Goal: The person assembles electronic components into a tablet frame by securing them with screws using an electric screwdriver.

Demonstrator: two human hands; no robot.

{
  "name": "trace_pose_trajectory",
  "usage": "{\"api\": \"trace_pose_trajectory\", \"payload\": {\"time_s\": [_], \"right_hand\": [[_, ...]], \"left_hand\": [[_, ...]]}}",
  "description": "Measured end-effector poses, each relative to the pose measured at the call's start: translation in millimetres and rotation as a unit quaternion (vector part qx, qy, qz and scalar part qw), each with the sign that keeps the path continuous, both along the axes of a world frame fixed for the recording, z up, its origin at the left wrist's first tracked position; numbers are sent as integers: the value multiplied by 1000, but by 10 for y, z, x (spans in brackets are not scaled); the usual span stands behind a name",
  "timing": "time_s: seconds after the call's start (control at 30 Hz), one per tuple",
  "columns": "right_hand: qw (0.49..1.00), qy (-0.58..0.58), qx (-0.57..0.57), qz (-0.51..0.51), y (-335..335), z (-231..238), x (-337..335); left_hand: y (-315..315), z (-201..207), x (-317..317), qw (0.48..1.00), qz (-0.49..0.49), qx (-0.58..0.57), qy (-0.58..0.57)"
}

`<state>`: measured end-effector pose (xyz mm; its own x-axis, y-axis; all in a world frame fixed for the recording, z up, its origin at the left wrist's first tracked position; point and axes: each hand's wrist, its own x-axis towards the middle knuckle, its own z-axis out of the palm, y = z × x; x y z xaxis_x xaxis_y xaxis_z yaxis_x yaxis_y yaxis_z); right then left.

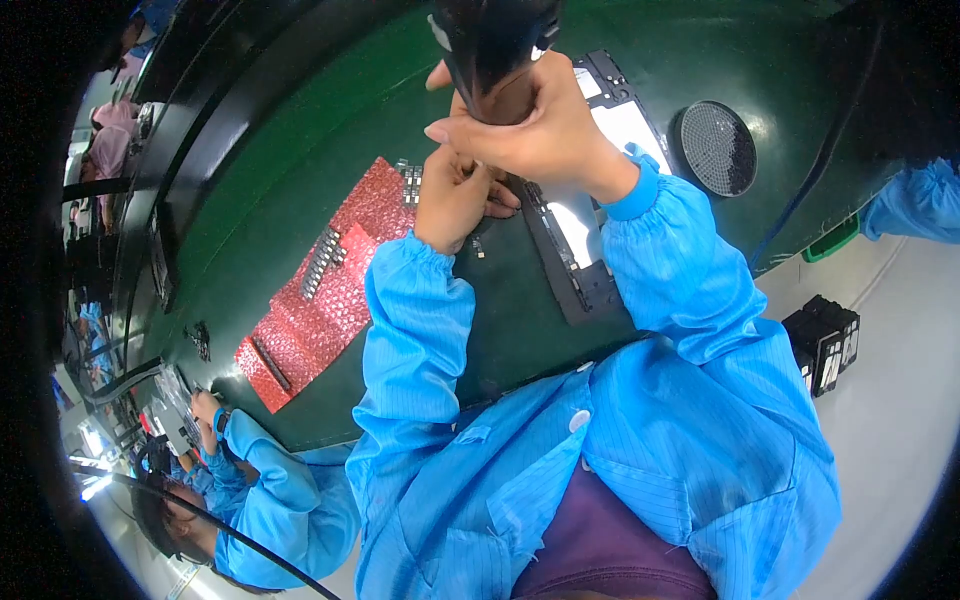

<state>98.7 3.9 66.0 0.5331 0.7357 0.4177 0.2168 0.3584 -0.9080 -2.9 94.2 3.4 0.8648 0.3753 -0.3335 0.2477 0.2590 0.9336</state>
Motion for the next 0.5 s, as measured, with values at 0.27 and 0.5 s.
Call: {"api": "trace_pose_trajectory", "payload": {"time_s": [0.27,0.5], "right_hand": [[998,-45,-37,32,-56,36,28],[998,-60,14,22,-54,23,30]], "left_hand": [[-2,-30,6,1000,4,-4,-4],[-2,-17,10,1000,5,-1,1]]}}
